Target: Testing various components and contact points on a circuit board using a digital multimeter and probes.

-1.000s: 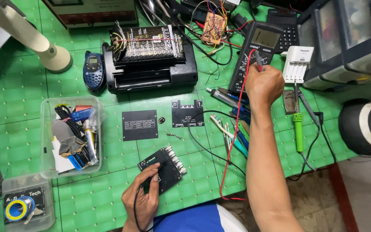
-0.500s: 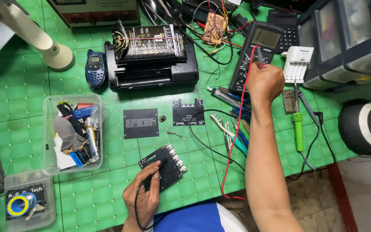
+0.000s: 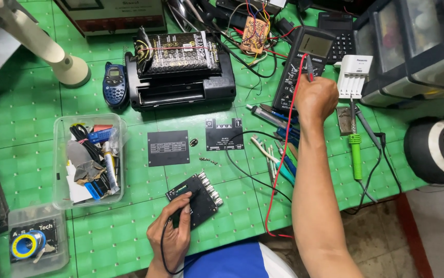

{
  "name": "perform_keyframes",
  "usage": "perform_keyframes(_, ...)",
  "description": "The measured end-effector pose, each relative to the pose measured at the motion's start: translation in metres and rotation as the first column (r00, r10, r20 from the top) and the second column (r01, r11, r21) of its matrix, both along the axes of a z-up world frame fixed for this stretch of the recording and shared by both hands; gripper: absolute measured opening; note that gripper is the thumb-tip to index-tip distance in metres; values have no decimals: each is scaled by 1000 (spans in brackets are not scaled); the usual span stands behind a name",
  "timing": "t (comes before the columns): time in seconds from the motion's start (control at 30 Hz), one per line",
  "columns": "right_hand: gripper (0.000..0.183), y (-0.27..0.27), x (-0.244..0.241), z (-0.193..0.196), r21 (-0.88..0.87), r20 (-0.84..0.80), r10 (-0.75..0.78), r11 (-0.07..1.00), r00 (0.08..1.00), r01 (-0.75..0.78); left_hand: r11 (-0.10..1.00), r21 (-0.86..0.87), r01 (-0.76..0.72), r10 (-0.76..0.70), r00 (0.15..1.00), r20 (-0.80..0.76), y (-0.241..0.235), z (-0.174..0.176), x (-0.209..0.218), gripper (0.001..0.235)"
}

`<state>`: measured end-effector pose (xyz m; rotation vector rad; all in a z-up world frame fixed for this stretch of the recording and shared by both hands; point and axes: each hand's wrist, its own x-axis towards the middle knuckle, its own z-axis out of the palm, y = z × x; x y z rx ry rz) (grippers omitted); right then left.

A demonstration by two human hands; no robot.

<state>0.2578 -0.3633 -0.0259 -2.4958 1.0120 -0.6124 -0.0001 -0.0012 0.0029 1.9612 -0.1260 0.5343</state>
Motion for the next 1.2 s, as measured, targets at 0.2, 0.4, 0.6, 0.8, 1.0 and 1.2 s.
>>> perform_keyframes(0.2, 55, 3, -1, 3, 32, 10, 0, 999, 1000, 0, 1000, 10, -16, 16, 1000, -25, -1, 0, -1, 9)
perform_keyframes(0.4, 63, 6, -1, 5, 27, -12, -4, 1000, 1000, 4, 1000, -13, -15, 15, 1000, -23, -2, 1, -1, 8)
perform_keyframes(0.6, 46, -25, -24, 6, -472, 176, 317, 858, 932, -203, 1000, 0, 7, -7, 999, -49, 0, 0, -2, 12)
perform_keyframes(0.8, 80, 72, -131, 106, 483, 434, 415, 642, 800, -595, 992, -110, 60, -60, 998, 4, 1, 0, 1, 11)
perform_keyframes(1.0, 23, 121, -179, 57, 740, 415, 661, 155, 625, -655, 991, -102, 84, -81, 996, 28, 2, -2, 1, 11)
perform_keyframes(1.2, 14, 149, -188, 43, 745, 352, 798, 77, 489, -663, 990, -106, 89, -86, 996, 32, 2, 2, 1, 10)
